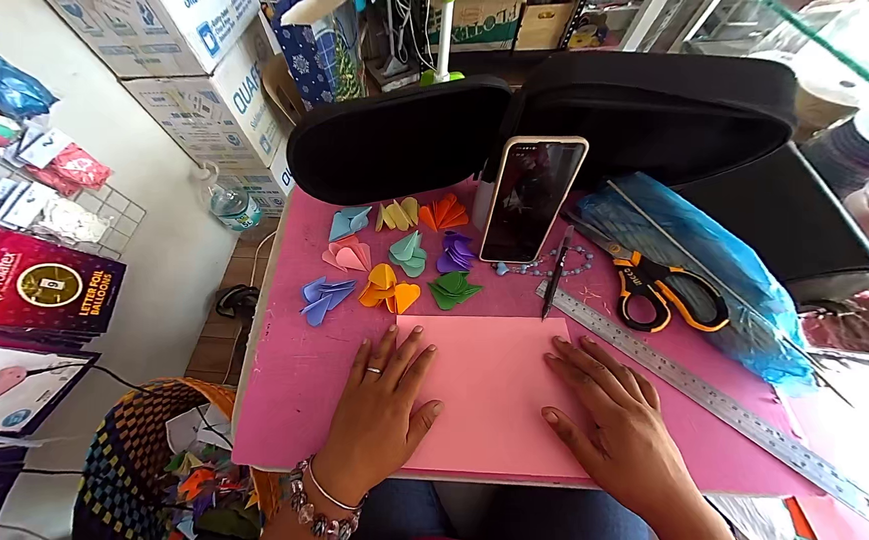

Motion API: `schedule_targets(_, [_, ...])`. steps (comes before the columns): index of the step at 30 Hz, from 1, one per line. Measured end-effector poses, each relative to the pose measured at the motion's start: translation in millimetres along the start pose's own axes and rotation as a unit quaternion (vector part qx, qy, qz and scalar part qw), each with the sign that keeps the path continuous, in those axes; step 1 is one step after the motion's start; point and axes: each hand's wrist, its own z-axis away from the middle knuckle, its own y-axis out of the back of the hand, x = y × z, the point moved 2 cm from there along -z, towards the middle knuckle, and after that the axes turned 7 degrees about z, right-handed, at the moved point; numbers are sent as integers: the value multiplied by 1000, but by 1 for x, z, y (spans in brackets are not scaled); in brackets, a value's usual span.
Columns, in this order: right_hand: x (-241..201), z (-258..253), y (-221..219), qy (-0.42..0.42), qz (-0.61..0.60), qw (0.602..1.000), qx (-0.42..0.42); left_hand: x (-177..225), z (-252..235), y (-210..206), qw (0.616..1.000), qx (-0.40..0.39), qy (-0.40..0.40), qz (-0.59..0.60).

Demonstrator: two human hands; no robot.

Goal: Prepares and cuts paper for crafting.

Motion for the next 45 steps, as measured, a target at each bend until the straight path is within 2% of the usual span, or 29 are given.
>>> schedule_targets(30, [0,1,1,-3,4,1000,-11,3,-3,-1,999,-18,16,-22])
schedule_targets(36, [0,-7,9,-20,-33,999,-9,2,-3,-2,1000,-9,11,-25])
schedule_targets(40, [-21,-36,21,50,-18,999,-13,3,-2,-2,1000,-5,7,-17])
schedule_targets(45, [-54,-73,1,138,-42,986,-87,6,-2,-4,1000,5,0,-12])
